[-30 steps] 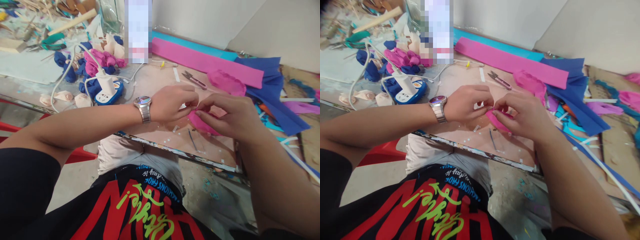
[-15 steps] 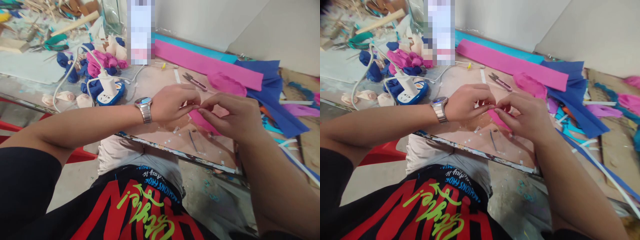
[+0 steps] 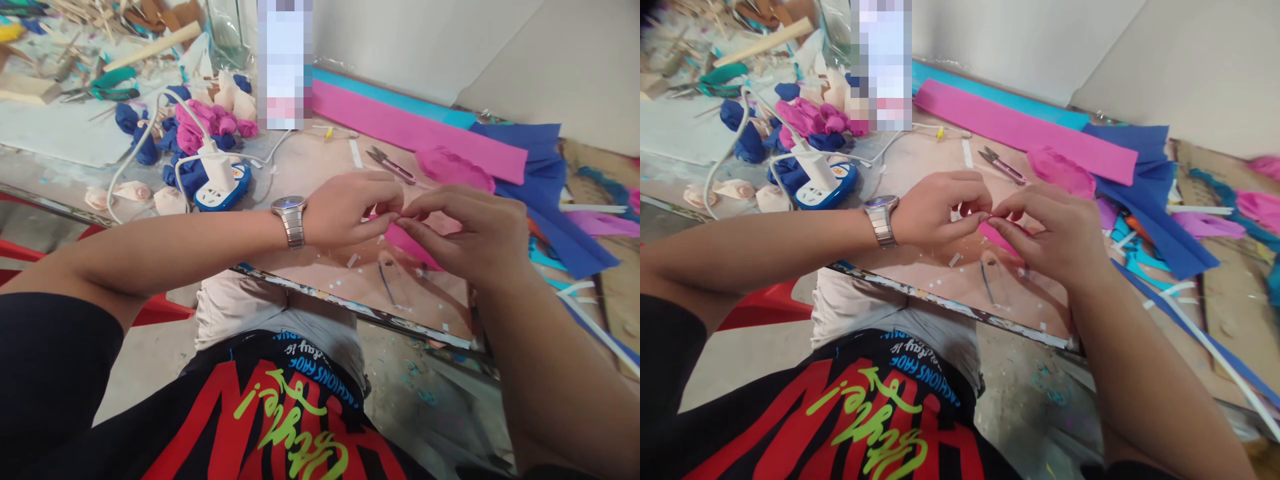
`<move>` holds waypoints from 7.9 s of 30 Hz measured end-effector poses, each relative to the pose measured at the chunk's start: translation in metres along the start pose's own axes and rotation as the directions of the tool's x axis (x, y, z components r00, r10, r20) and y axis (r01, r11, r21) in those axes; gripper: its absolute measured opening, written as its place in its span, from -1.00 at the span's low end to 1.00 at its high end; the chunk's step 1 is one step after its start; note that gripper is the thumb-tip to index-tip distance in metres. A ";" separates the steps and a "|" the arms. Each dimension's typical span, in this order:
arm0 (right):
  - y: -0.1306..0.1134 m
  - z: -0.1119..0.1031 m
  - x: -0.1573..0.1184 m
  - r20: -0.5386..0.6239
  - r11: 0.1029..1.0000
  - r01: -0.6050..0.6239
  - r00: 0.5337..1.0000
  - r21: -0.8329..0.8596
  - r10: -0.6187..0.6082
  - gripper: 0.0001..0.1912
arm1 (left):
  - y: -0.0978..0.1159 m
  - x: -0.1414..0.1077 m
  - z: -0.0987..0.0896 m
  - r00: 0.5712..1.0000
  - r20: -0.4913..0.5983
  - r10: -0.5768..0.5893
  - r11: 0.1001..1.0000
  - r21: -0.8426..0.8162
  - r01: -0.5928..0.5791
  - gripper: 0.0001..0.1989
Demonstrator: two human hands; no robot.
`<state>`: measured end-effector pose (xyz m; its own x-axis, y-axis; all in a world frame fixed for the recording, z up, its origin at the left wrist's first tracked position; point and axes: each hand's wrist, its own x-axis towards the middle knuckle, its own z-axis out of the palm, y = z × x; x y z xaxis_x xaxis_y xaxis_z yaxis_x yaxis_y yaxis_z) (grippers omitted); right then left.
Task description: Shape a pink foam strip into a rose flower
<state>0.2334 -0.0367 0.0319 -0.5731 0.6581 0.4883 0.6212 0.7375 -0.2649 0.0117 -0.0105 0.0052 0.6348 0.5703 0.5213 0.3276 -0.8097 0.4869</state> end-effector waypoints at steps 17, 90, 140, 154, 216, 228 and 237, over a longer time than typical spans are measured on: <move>0.000 0.001 -0.003 -0.037 0.999 -0.049 0.998 0.012 0.049 -0.88 | -0.006 0.003 0.005 0.992 -0.001 -0.128 0.979 -0.162 0.126 -0.69; 0.005 0.007 -0.001 -0.088 0.997 0.016 0.996 -0.074 -0.022 -0.97 | -0.005 0.002 0.012 0.985 -0.061 -0.160 0.945 -0.298 0.135 -0.76; 0.003 0.009 -0.001 -0.149 0.997 -0.021 0.989 -0.080 0.009 -0.98 | -0.008 0.004 0.009 0.980 -0.038 -0.197 0.907 -0.386 0.167 -0.71; -0.002 0.012 0.005 -0.165 1.000 -0.027 0.986 0.004 0.028 -0.91 | -0.009 0.004 0.012 0.967 -0.049 -0.249 0.869 -0.453 0.201 -0.70; 0.011 0.023 0.012 -0.138 0.999 -0.019 0.990 -0.034 0.014 -0.83 | -0.010 0.005 0.013 0.914 -0.005 -0.405 0.796 -0.494 0.350 -0.72; 0.010 0.015 0.011 -0.127 0.995 0.076 0.988 -0.062 -0.084 -0.89 | -0.009 0.008 0.010 0.942 0.071 -0.329 0.780 -0.542 0.313 -0.63; 0.012 0.018 0.011 -0.129 0.994 0.032 0.991 -0.109 -0.046 -0.85 | -0.009 0.007 0.012 0.917 0.066 -0.393 0.749 -0.556 0.361 -0.67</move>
<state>0.2252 -0.0175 0.0197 -0.5278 0.5983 0.6028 0.6569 0.7375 -0.1568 0.0214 -0.0008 -0.0036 0.4998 0.8320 0.2407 0.0852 -0.3238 0.9423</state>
